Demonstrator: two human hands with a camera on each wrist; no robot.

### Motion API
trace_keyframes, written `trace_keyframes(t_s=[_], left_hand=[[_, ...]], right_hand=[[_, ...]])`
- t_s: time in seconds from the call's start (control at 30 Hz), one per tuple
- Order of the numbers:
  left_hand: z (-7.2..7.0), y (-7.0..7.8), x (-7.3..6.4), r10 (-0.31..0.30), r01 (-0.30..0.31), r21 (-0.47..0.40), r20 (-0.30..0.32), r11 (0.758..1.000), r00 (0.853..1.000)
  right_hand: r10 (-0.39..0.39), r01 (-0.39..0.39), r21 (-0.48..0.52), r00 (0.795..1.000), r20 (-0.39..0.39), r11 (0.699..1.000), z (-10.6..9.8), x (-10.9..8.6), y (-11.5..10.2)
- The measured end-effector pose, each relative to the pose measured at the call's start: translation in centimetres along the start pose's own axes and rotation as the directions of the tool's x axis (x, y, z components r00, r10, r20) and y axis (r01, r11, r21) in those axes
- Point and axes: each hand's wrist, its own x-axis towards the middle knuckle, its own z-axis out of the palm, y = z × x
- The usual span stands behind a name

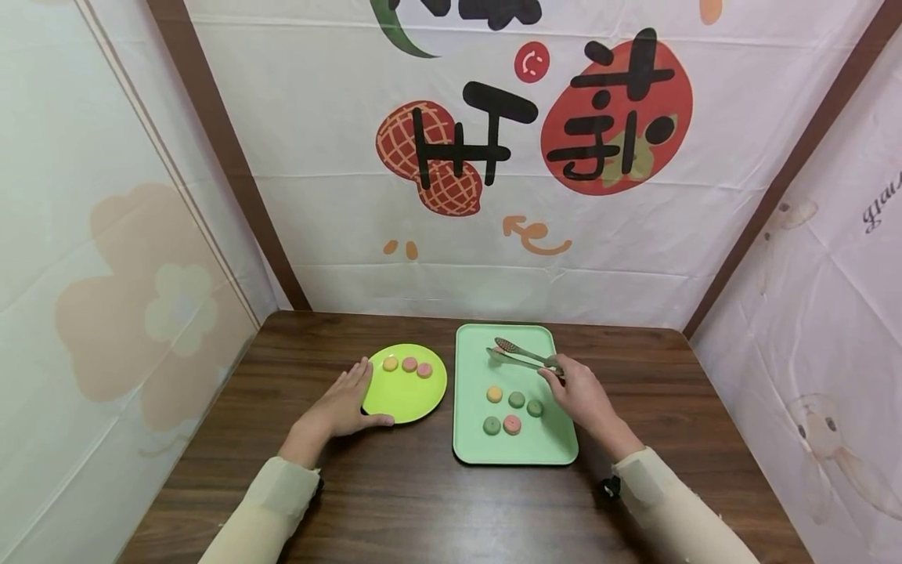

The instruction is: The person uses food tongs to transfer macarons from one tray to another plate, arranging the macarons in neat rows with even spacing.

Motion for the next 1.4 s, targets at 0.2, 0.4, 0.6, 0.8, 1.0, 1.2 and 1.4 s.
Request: trace_keyframes(t_s=[0.2,0.4,0.6,0.8,1.0,1.2,1.4], left_hand=[[0.2,-0.1,0.1,0.002,-0.002,0.007,-0.004,1.0,1.0],[0.2,-0.1,0.0,0.003,-0.003,0.0,-0.009,1.0,1.0],[0.3,-0.3,0.0,-0.005,0.005,0.007,-0.004,1.0,1.0],[0.3,-0.4,0.1,-0.007,0.007,0.008,-0.005,1.0,1.0],[0.2,-0.2,0.1,0.0,0.0,0.0,-0.002,1.0,1.0],[0.0,-0.2,0.1,-0.001,0.001,0.005,-0.005,1.0,1.0],[0.1,-0.3,0.1,-0.003,0.003,0.011,-0.005,1.0,1.0]], right_hand=[[-0.008,0.008,0.006,1.0,0.012,1.0,0.2,0.0,-0.5],[-0.017,0.016,0.026,1.0,0.026,1.0,0.6,0.1,-1.1],[-0.034,0.034,0.02,0.999,0.022,0.999,1.3,0.2,-1.5],[-0.049,0.048,0.04,0.998,0.032,0.998,1.6,0.3,-2.1],[-0.066,0.063,0.075,0.997,0.044,0.995,1.7,0.4,-2.8],[-0.083,0.08,0.068,0.996,0.04,0.995,2.3,0.6,-3.3],[-0.102,0.099,0.09,0.994,0.033,0.991,2.9,0.6,-4.0]])
